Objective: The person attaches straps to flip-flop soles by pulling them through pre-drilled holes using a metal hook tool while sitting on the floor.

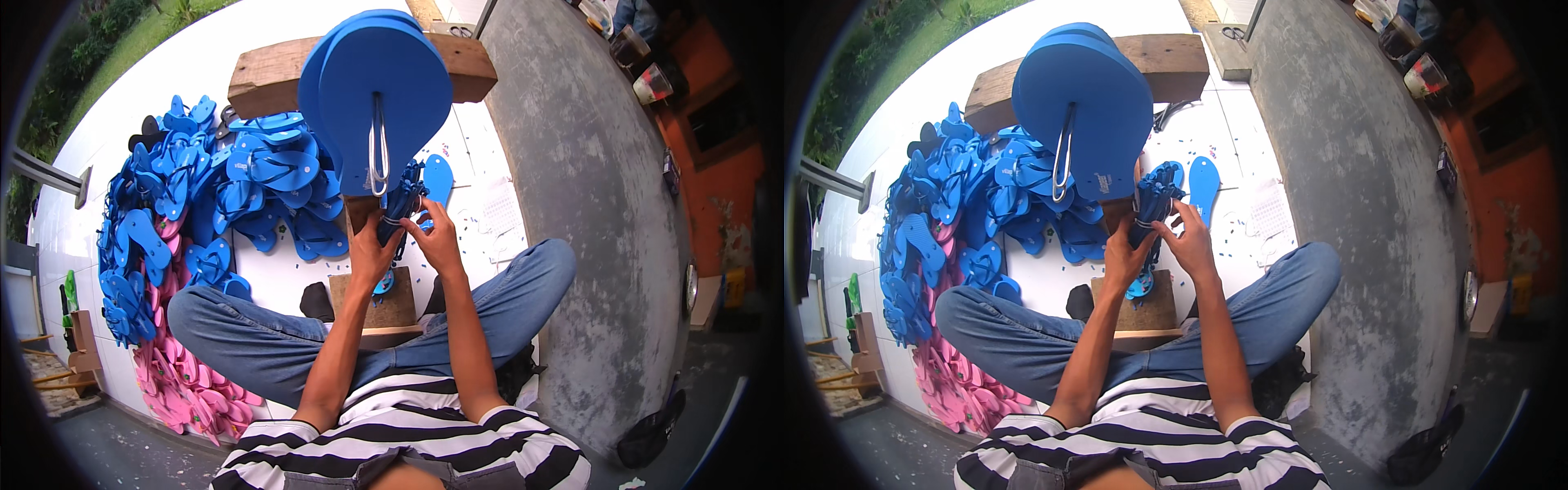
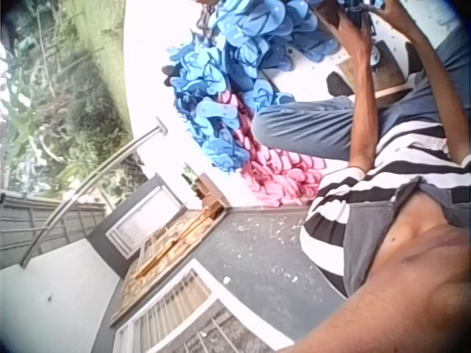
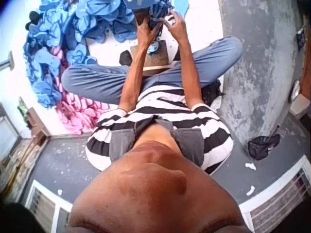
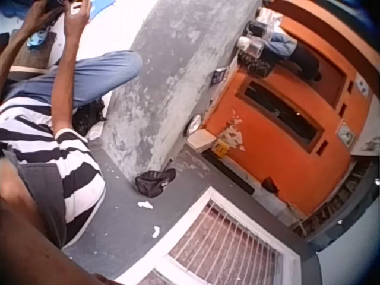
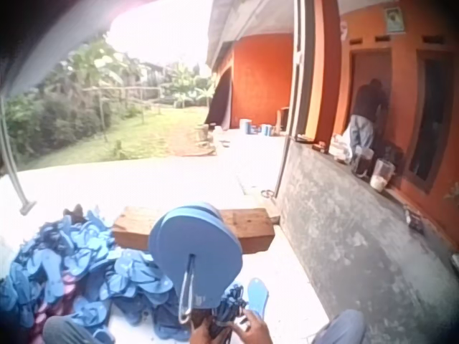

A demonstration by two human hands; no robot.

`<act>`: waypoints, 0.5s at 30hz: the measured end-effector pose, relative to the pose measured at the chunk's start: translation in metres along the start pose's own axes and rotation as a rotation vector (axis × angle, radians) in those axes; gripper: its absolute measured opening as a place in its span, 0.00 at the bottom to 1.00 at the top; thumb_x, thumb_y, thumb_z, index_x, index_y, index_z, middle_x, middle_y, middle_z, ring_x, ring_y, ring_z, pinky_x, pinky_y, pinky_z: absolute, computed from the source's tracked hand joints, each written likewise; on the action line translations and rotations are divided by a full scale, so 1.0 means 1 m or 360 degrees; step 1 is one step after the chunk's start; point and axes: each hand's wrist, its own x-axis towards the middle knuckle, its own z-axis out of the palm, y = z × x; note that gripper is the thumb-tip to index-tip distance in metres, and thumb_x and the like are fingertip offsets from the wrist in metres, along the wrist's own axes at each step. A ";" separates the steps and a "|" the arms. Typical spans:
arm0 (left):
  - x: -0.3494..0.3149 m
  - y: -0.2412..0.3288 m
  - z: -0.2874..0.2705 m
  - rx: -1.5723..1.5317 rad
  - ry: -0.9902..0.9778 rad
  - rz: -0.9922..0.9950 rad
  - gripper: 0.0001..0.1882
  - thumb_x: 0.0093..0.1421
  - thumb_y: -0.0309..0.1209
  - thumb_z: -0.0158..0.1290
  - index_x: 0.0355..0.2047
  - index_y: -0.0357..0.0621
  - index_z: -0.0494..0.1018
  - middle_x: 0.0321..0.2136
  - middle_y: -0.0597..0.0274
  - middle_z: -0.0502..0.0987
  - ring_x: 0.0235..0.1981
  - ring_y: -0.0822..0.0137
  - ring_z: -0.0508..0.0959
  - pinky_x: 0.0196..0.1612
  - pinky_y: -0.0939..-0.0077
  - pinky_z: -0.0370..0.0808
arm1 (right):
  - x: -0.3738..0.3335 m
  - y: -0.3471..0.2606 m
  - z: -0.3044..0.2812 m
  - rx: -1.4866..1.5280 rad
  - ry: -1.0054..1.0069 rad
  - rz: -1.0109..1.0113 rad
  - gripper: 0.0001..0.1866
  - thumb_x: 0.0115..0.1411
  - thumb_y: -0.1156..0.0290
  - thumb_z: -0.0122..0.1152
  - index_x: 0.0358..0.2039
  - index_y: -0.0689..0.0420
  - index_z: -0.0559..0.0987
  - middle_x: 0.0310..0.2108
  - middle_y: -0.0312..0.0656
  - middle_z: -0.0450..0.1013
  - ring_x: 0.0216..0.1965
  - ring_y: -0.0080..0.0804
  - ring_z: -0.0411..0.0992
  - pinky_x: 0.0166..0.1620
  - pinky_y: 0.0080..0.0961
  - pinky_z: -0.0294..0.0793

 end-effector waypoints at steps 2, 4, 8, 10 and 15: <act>-0.002 -0.001 0.000 0.0030 0.0026 0.0042 0.26 0.56 0.34 0.62 0.52 0.41 0.69 0.36 0.47 0.81 0.36 0.51 0.83 0.38 0.64 0.77 | -0.002 0.001 -0.001 0.0028 0.0006 0.0037 0.19 0.57 0.64 0.68 0.45 0.61 0.78 0.37 0.42 0.74 0.32 0.27 0.74 0.30 0.22 0.72; -0.001 -0.003 0.002 0.0030 0.0057 0.0122 0.25 0.55 0.34 0.62 0.51 0.40 0.70 0.35 0.46 0.81 0.36 0.48 0.82 0.37 0.62 0.77 | -0.002 0.004 -0.003 0.0164 0.0071 0.0038 0.13 0.58 0.68 0.67 0.39 0.63 0.81 0.33 0.42 0.75 0.28 0.27 0.74 0.29 0.23 0.73; -0.001 -0.010 0.005 -0.0042 0.0096 0.0131 0.25 0.56 0.35 0.61 0.51 0.40 0.70 0.36 0.46 0.81 0.36 0.46 0.81 0.38 0.59 0.76 | -0.012 -0.008 -0.015 0.0070 0.0038 0.0319 0.09 0.59 0.69 0.64 0.36 0.61 0.83 0.31 0.45 0.79 0.30 0.28 0.78 0.32 0.25 0.75; -0.005 -0.005 0.006 0.0001 0.0118 0.0093 0.24 0.56 0.35 0.61 0.51 0.40 0.70 0.37 0.46 0.81 0.37 0.46 0.81 0.38 0.59 0.76 | -0.018 -0.017 -0.028 -0.0232 0.0001 0.0357 0.09 0.59 0.66 0.63 0.35 0.58 0.83 0.32 0.45 0.80 0.32 0.34 0.79 0.36 0.28 0.76; -0.015 0.007 0.000 0.0118 0.0050 0.0225 0.23 0.58 0.37 0.60 0.51 0.41 0.70 0.37 0.44 0.80 0.38 0.44 0.80 0.39 0.57 0.75 | -0.025 -0.063 -0.061 -0.0892 -0.0153 0.0180 0.08 0.56 0.64 0.63 0.30 0.54 0.83 0.29 0.45 0.80 0.33 0.45 0.79 0.37 0.38 0.76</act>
